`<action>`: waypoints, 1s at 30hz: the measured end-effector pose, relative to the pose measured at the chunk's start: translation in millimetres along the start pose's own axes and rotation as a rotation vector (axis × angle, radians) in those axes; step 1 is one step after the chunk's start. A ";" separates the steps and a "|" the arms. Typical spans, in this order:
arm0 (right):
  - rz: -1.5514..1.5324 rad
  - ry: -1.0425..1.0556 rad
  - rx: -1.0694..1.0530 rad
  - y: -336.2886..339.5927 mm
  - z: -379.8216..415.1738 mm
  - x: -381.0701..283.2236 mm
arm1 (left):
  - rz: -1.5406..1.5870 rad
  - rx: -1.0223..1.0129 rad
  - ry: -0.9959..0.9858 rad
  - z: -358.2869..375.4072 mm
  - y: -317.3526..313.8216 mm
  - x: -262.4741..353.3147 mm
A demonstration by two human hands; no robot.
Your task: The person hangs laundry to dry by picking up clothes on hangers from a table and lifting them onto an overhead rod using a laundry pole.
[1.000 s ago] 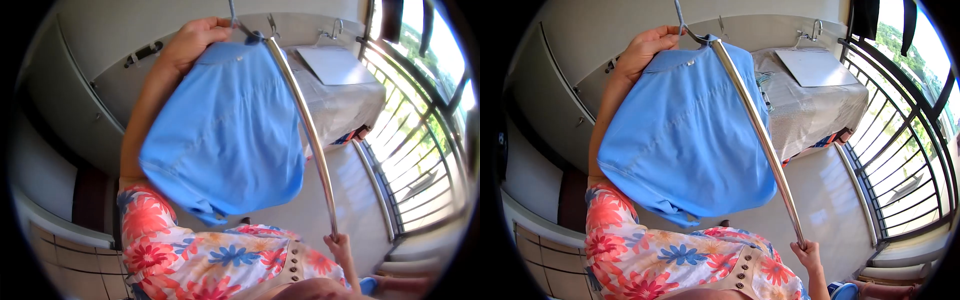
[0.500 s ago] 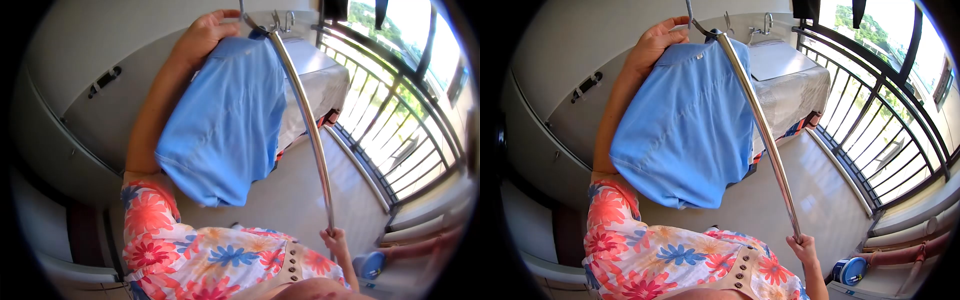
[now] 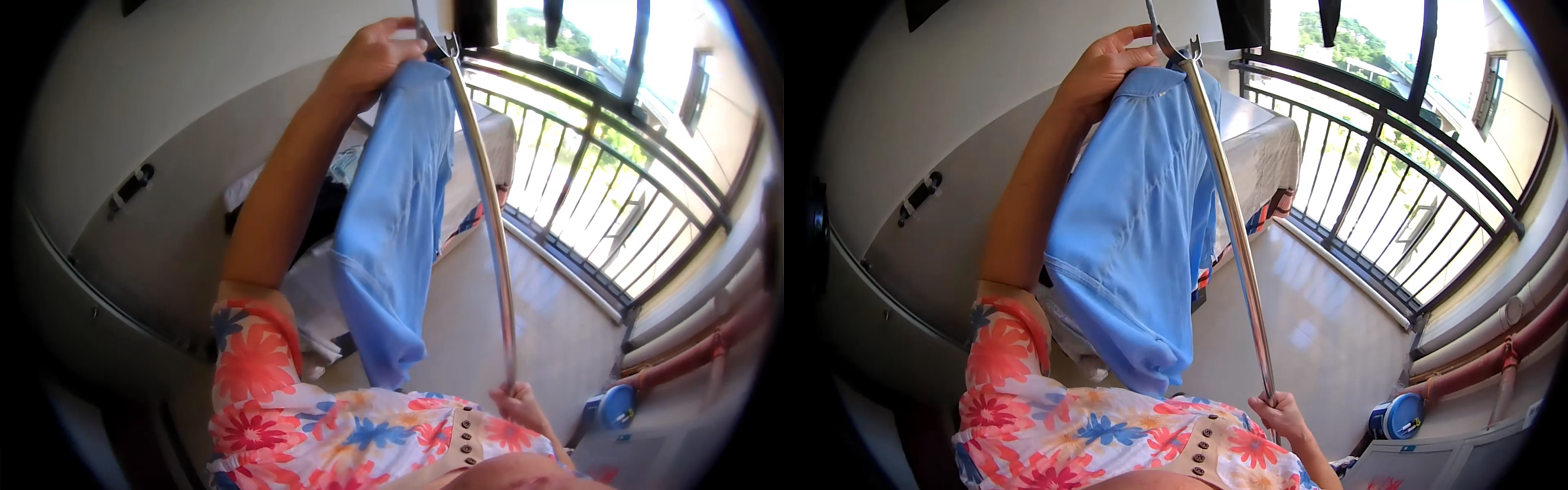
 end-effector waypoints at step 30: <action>0.338 0.508 0.499 31.6 -0.5 -86.5 | 0.621 -0.906 -0.055 65.9 -287.6 -13.5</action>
Point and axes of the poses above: each hand's wrist, its own z-axis away from the middle knuckle, its own y-axis out of the back of the hand, x = y × z, the point moved 10 cm from there along -z, towards the middle knuckle, and after that the axes turned 12 degrees about y, right-handed, at the moved point
